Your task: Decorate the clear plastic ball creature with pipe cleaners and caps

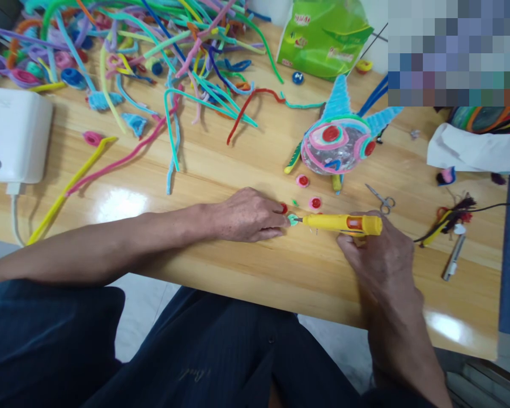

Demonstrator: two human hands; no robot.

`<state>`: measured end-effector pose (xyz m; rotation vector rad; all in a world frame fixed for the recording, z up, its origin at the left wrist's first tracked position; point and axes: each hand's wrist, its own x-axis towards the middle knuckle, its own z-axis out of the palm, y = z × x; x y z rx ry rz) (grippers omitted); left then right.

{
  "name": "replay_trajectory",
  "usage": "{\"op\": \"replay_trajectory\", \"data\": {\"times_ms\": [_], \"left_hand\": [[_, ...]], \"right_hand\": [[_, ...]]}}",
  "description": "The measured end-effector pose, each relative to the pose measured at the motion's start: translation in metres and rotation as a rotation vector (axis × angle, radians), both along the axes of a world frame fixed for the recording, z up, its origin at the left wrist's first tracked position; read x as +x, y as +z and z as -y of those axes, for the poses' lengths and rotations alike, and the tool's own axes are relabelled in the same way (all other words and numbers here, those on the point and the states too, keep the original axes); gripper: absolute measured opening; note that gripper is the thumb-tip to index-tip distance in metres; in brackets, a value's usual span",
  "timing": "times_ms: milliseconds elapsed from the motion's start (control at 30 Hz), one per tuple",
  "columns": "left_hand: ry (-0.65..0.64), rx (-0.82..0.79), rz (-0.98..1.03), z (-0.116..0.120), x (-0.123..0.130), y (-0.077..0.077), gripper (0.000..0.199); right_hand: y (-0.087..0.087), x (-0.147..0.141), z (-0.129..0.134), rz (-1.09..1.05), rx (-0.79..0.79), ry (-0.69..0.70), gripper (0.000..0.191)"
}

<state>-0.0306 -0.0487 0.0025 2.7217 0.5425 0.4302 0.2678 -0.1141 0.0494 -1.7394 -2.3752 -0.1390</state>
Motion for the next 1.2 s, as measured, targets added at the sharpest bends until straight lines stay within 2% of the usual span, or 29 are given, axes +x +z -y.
{"op": "replay_trajectory", "data": {"times_ms": [200,400,600,700,833,900,967,1067,1200], "left_hand": [[-0.001,-0.024,0.013,0.000,-0.001,-0.001,0.030],[0.003,-0.031,0.009,0.000,-0.001,0.000,0.029],[0.001,-0.069,0.070,-0.002,-0.001,-0.002,0.028],[-0.012,-0.122,0.096,-0.004,-0.002,-0.001,0.028],[0.011,-0.175,0.116,-0.006,-0.003,0.001,0.029],[0.068,-0.169,0.147,-0.006,-0.003,0.001,0.028],[0.146,-0.143,0.160,-0.005,-0.002,0.001,0.027],[0.248,-0.078,0.093,-0.005,0.000,0.000,0.027],[0.259,-0.050,-0.005,-0.005,0.002,0.000,0.025]], "right_hand": [[-0.002,0.000,0.000,-0.025,0.010,0.001,0.016],[0.000,0.001,-0.001,-0.223,-0.038,-0.180,0.015],[0.015,0.013,0.006,-0.729,-0.106,-0.304,0.017],[0.028,0.024,0.008,-0.985,0.033,-0.307,0.021],[0.046,0.041,0.001,-1.232,0.151,-0.189,0.027],[0.049,0.055,-0.004,-1.260,0.183,-0.166,0.032],[0.047,0.071,-0.010,-1.254,0.220,-0.226,0.032],[0.035,0.092,-0.021,-1.178,0.244,-0.420,0.027],[0.018,0.103,-0.034,-0.928,0.103,-0.687,0.017]]}}
